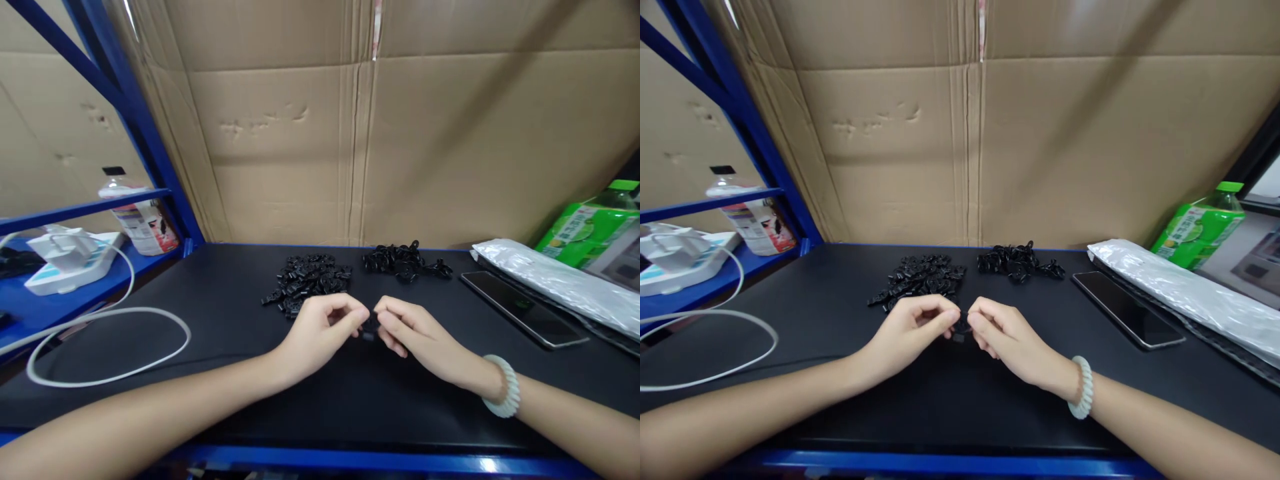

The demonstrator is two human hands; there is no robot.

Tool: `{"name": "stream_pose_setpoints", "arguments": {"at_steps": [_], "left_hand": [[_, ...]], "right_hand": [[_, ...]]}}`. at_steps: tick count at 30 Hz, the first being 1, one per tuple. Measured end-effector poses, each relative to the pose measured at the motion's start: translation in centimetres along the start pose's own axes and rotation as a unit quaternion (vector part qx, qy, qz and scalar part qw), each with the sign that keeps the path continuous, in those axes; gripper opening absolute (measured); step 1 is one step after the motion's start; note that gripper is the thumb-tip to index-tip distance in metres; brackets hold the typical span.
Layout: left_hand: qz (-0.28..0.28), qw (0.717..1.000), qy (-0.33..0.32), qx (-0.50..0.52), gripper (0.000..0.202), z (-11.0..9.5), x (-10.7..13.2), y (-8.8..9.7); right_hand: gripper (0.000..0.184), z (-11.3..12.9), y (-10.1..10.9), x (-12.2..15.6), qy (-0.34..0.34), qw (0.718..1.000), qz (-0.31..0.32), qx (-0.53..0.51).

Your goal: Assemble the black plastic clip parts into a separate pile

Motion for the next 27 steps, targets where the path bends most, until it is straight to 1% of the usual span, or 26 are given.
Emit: {"name": "stream_pose_setpoints", "arguments": {"at_steps": [1,3,5,7,8,9,11,13,16,18,20,22,24,25,26,27], "left_hand": [[-0.028,0.999,-0.002,-0.036,0.025,-0.2,-0.2,1.1],[-0.091,0.992,0.007,-0.087,0.025,-0.2,-0.6,4.3],[-0.162,0.978,0.025,-0.129,0.026,0.1,-0.9,8.3],[-0.213,0.959,0.056,-0.178,0.027,1.1,-1.1,12.3],[-0.218,0.952,0.076,-0.203,0.024,1.7,-1.3,13.9],[-0.208,0.947,0.100,-0.226,0.020,2.6,-1.5,15.2],[-0.159,0.940,0.154,-0.260,0.017,4.5,-1.8,16.6],[-0.113,0.931,0.199,-0.284,0.018,6.2,-1.8,16.8],[-0.070,0.918,0.244,-0.304,0.021,7.9,-1.8,16.0],[-0.064,0.912,0.253,-0.318,0.022,8.2,-1.8,15.4],[-0.077,0.906,0.243,-0.339,0.022,7.7,-1.7,15.1],[-0.106,0.901,0.212,-0.362,0.022,6.5,-1.7,14.6],[-0.135,0.901,0.165,-0.378,0.025,4.7,-1.6,13.5],[-0.141,0.903,0.138,-0.380,0.027,3.8,-1.6,12.6],[-0.140,0.908,0.110,-0.379,0.028,2.9,-1.6,11.4],[-0.126,0.915,0.084,-0.374,0.028,2.1,-1.6,9.9]], "right_hand": [[0.036,-0.3,0.1,-0.1,-0.002,1.000,-0.002,-0.024],[0.036,-0.8,0.4,-0.2,-0.008,0.999,-0.013,-0.052],[0.036,-1.1,0.8,-0.2,-0.016,0.998,-0.019,-0.058],[0.036,-1.3,1.1,-0.2,-0.022,0.998,-0.021,-0.059],[0.036,-1.3,1.2,-0.2,-0.024,0.998,-0.020,-0.060],[0.036,-1.3,1.2,-0.2,-0.026,0.998,-0.018,-0.060],[0.037,-1.4,1.3,-0.2,-0.028,0.998,-0.015,-0.056],[0.037,-1.5,1.4,-0.2,-0.029,0.998,-0.010,-0.047],[0.038,-1.6,1.4,-0.3,-0.030,0.999,-0.009,-0.037],[0.038,-1.6,1.7,-0.4,-0.031,0.999,-0.015,-0.031],[0.037,-1.4,2.7,-0.3,-0.024,0.999,-0.035,-0.014],[0.036,-0.9,4.7,-0.1,-0.008,0.996,-0.082,0.023],[0.034,-0.5,7.8,0.6,0.008,0.984,-0.153,0.087],[0.032,-0.4,9.6,1.1,0.008,0.973,-0.194,0.127],[0.030,-0.4,11.4,1.7,-0.007,0.958,-0.225,0.175],[0.029,-0.6,13.1,2.4,-0.031,0.937,-0.255,0.235]]}}
Point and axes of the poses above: each hand's wrist, its own x-axis away from the middle knuckle, its own y-axis out of the back of the hand, z = x × y, the point moved 6 cm from there along -x, towards the middle knuckle, and after that the axes turned 14 degrees about z, right-handed, at the moved point
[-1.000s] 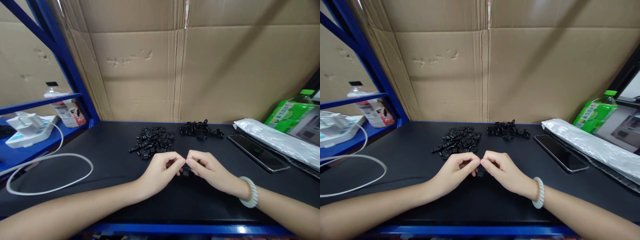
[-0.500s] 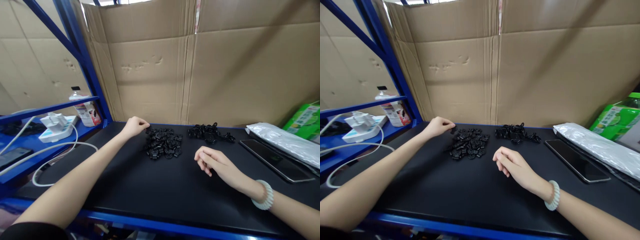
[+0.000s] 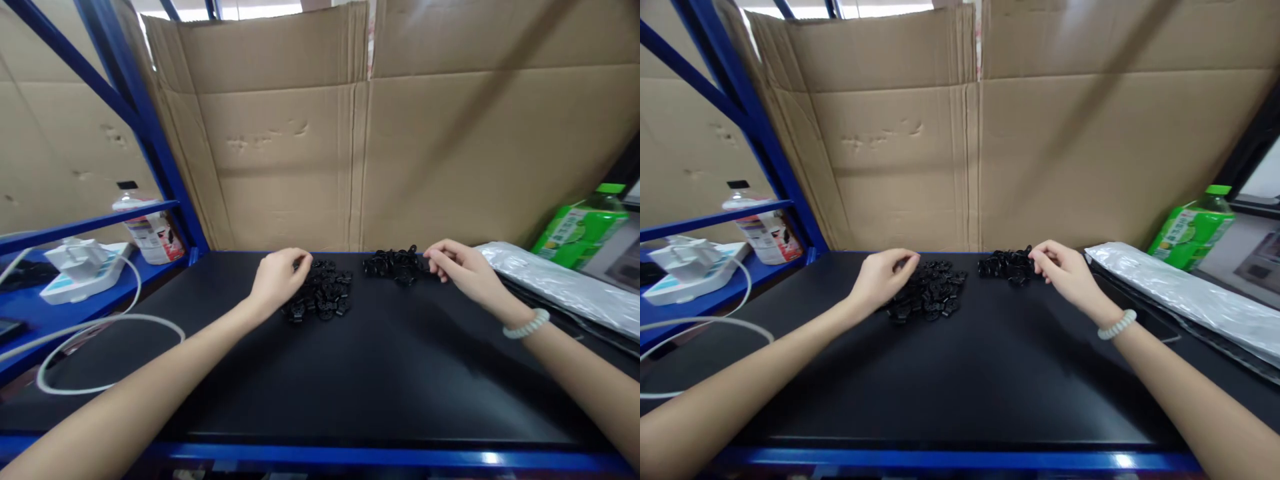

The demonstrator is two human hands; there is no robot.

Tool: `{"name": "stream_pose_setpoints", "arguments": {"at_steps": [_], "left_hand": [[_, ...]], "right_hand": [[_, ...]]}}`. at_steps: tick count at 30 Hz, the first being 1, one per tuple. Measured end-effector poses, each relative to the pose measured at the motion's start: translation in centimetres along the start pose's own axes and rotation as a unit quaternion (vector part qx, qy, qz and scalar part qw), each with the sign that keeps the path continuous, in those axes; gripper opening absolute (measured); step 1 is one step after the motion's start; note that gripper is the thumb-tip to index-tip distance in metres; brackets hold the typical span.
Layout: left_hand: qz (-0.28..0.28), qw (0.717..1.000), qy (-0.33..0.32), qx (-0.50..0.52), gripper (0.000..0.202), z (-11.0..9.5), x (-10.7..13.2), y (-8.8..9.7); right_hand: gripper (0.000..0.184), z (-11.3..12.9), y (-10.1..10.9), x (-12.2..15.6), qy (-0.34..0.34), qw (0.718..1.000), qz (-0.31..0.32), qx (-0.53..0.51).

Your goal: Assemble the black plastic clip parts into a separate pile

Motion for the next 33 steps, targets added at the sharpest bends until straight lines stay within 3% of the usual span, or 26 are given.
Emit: {"name": "stream_pose_setpoints", "arguments": {"at_steps": [1,3,7,10,17,22,29,31,33], "left_hand": [[0.015,0.999,-0.033,0.011,0.027,-1.6,0.6,-0.7],[0.064,0.992,-0.106,0.034,0.022,-4.8,2.1,-2.7],[0.141,0.965,-0.210,0.064,0.019,-8.7,5.1,-5.7],[0.161,0.952,-0.244,0.088,0.021,-9.4,6.1,-6.3],[0.150,0.947,-0.263,0.111,0.023,-9.1,6.1,-6.2],[0.153,0.943,-0.271,0.114,0.024,-9.2,6.2,-6.3],[0.119,0.941,-0.263,0.176,0.024,-9.2,6.2,-5.7],[0.117,0.938,-0.225,0.235,0.026,-8.8,5.9,-5.7],[0.116,0.929,-0.164,0.311,0.026,-8.1,5.3,-5.7]], "right_hand": [[0.028,-1.0,1.1,-0.3,-0.020,0.997,0.000,0.081],[0.018,-3.0,3.0,-0.6,-0.041,0.990,0.000,0.137],[0.014,-6.0,4.1,-0.9,-0.069,0.976,0.025,0.204],[0.017,-7.4,3.4,-1.3,-0.072,0.970,0.032,0.230],[0.024,-8.8,1.4,-2.0,-0.069,0.972,0.049,0.217],[0.018,-7.5,1.2,-1.7,-0.047,0.982,0.024,0.183],[0.017,-2.5,2.4,-0.2,0.002,0.980,-0.129,0.148],[0.019,-0.3,1.4,0.5,0.024,0.983,-0.145,0.110],[0.021,1.6,-1.0,0.8,0.040,0.995,-0.083,-0.024]]}}
Point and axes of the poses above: each hand's wrist, its own x-axis away from the middle knuckle, its own y-axis out of the back of the hand, z = x × y, the point moved 6 cm from there along -x, towards the middle knuckle, and after that the axes turned 14 degrees about z, right-handed, at the moved point
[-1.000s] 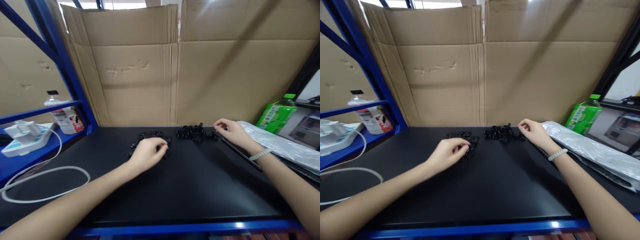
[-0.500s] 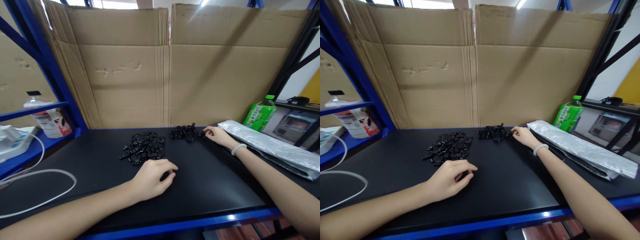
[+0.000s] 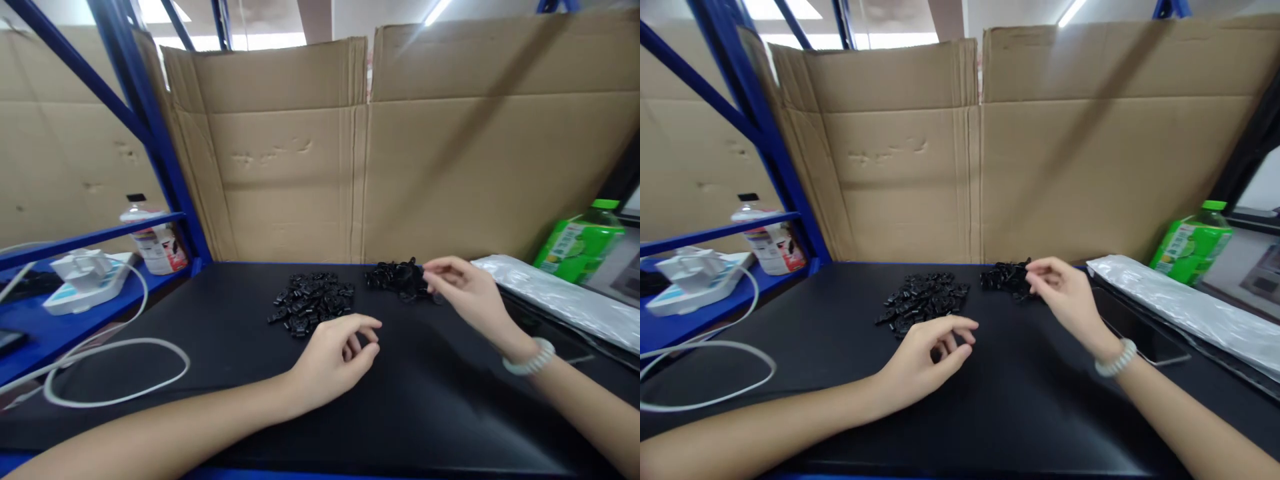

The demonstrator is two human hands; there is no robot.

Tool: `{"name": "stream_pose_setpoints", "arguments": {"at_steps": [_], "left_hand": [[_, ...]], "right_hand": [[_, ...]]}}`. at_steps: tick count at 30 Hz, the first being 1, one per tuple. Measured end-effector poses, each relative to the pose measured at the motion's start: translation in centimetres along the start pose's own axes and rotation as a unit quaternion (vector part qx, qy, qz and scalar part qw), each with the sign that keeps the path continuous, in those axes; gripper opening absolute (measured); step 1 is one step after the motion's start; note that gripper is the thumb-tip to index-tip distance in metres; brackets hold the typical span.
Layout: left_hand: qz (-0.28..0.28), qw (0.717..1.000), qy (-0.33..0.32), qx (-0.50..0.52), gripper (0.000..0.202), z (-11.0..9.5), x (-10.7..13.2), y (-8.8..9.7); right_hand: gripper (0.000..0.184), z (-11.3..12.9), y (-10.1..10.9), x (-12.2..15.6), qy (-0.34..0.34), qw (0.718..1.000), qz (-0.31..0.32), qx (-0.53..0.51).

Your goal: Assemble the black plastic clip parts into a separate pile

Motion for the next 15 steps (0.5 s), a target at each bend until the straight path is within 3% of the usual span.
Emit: {"name": "stream_pose_setpoints", "arguments": {"at_steps": [2,4,8,11,15], "left_hand": [[-0.035,0.995,0.040,0.084,0.029,0.7,-0.1,0.6],[-0.042,0.986,0.051,0.153,0.037,1.2,-0.3,0.8],[0.044,0.978,0.040,0.200,0.037,1.7,-0.5,-0.3],[0.075,0.977,0.034,0.198,0.032,1.7,-0.4,-1.3],[0.046,0.976,0.040,0.207,0.037,1.3,-0.2,-1.4]], "right_hand": [[0.021,1.7,-3.1,0.8,-0.009,0.985,0.110,-0.129],[0.016,3.4,-5.5,1.8,0.008,0.969,0.197,-0.151],[0.011,4.2,-8.2,3.5,-0.008,0.933,0.319,-0.166],[0.010,3.9,-8.9,3.9,-0.029,0.922,0.334,-0.195],[0.020,3.5,-8.5,3.8,-0.070,0.929,0.280,-0.231]]}}
Point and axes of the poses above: each hand's wrist, its own x-axis away from the middle knuckle, its own y-axis out of the back of the hand, z = x × y, the point moved 6 cm from there along -x, towards the middle knuckle, and after that the axes turned 14 degrees about z, right-handed, at the moved point
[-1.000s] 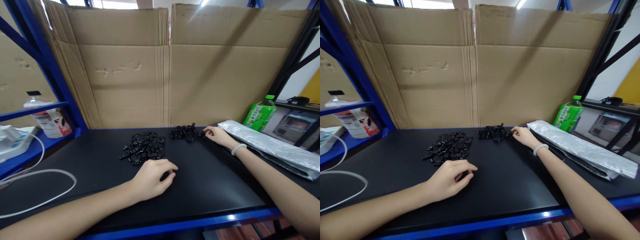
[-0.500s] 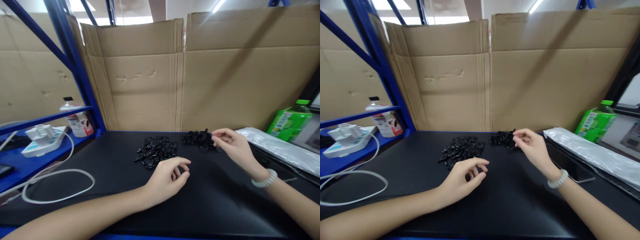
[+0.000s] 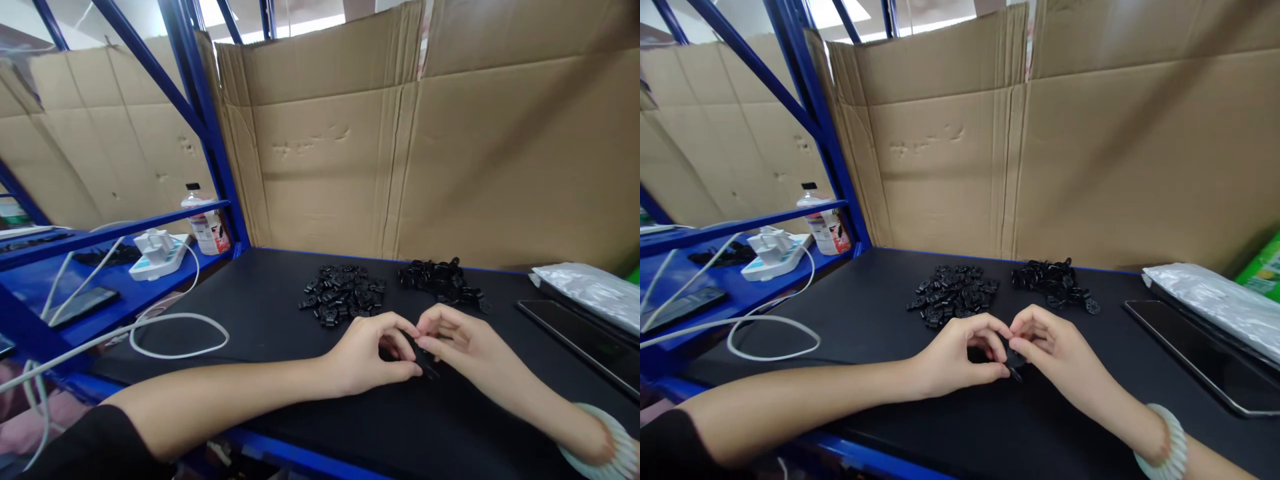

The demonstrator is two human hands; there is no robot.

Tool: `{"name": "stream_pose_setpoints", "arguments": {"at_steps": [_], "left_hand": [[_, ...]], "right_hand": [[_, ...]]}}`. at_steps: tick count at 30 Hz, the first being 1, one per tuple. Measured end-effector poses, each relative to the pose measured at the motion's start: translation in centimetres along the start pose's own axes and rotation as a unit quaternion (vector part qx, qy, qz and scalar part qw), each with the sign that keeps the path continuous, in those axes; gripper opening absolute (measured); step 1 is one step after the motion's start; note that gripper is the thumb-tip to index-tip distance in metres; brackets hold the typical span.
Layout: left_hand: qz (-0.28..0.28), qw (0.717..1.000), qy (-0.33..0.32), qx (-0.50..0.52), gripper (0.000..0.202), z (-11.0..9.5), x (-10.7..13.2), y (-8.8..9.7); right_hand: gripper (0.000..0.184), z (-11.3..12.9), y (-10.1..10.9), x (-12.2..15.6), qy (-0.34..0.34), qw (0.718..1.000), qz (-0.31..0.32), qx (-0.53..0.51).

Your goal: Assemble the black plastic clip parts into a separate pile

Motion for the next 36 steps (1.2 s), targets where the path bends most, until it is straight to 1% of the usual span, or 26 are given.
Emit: {"name": "stream_pose_setpoints", "arguments": {"at_steps": [2,4,7,9,11,13,16,20,23,27,30,33,36], "left_hand": [[-0.030,0.999,-0.006,0.010,0.040,-0.3,0.1,0.2],[-0.065,0.997,-0.008,0.028,0.041,-0.4,0.2,0.6],[-0.099,0.993,0.006,0.070,0.040,0.0,0.3,1.1],[-0.098,0.991,0.017,0.091,0.037,0.3,0.3,1.1],[-0.089,0.990,0.023,0.103,0.031,0.6,0.2,0.9],[-0.079,0.991,0.026,0.109,0.025,0.7,0.2,0.6],[-0.066,0.990,0.029,0.117,0.018,0.7,0.2,0.3],[-0.044,0.991,0.029,0.123,0.024,0.6,0.2,0.2],[-0.031,0.991,0.032,0.128,0.029,0.6,0.1,0.3],[-0.040,0.991,0.031,0.125,0.030,0.6,0.0,0.4],[-0.045,0.991,0.032,0.121,0.030,0.7,-0.1,0.4],[-0.050,0.991,0.034,0.117,0.029,0.6,-0.2,0.5],[-0.063,0.992,0.034,0.108,0.028,0.3,-0.1,0.6]], "right_hand": [[0.030,0.1,0.3,0.2,-0.001,0.999,-0.019,-0.047],[0.037,0.2,0.2,0.2,0.001,0.997,-0.002,-0.077],[0.033,0.5,-0.3,0.1,-0.001,0.998,0.040,-0.052],[0.030,0.7,-0.4,0.0,-0.004,0.999,0.041,-0.025],[0.028,0.7,-0.3,-0.1,-0.008,1.000,0.026,-0.012],[0.028,0.6,-0.2,-0.1,-0.012,1.000,0.012,-0.002],[0.031,0.2,-0.4,0.1,-0.024,1.000,0.016,-0.002],[0.034,-0.2,-0.9,0.3,-0.043,0.999,0.029,-0.008],[0.037,0.0,-1.1,0.4,-0.034,0.999,0.018,0.005],[0.040,0.5,-1.0,0.6,-0.018,0.999,-0.019,0.047],[0.042,0.7,-1.1,0.6,-0.008,0.997,-0.025,0.066],[0.042,0.5,-1.3,0.5,-0.009,0.998,-0.014,0.052],[0.043,0.1,-1.8,0.2,-0.017,0.999,0.032,-0.025]]}}
Point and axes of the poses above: each hand's wrist, its own x-axis away from the middle knuckle, its own y-axis out of the back of the hand, z = x × y, the point moved 6 cm from there along -x, towards the middle knuckle, and after that the axes turned 14 degrees about z, right-handed, at the moved point
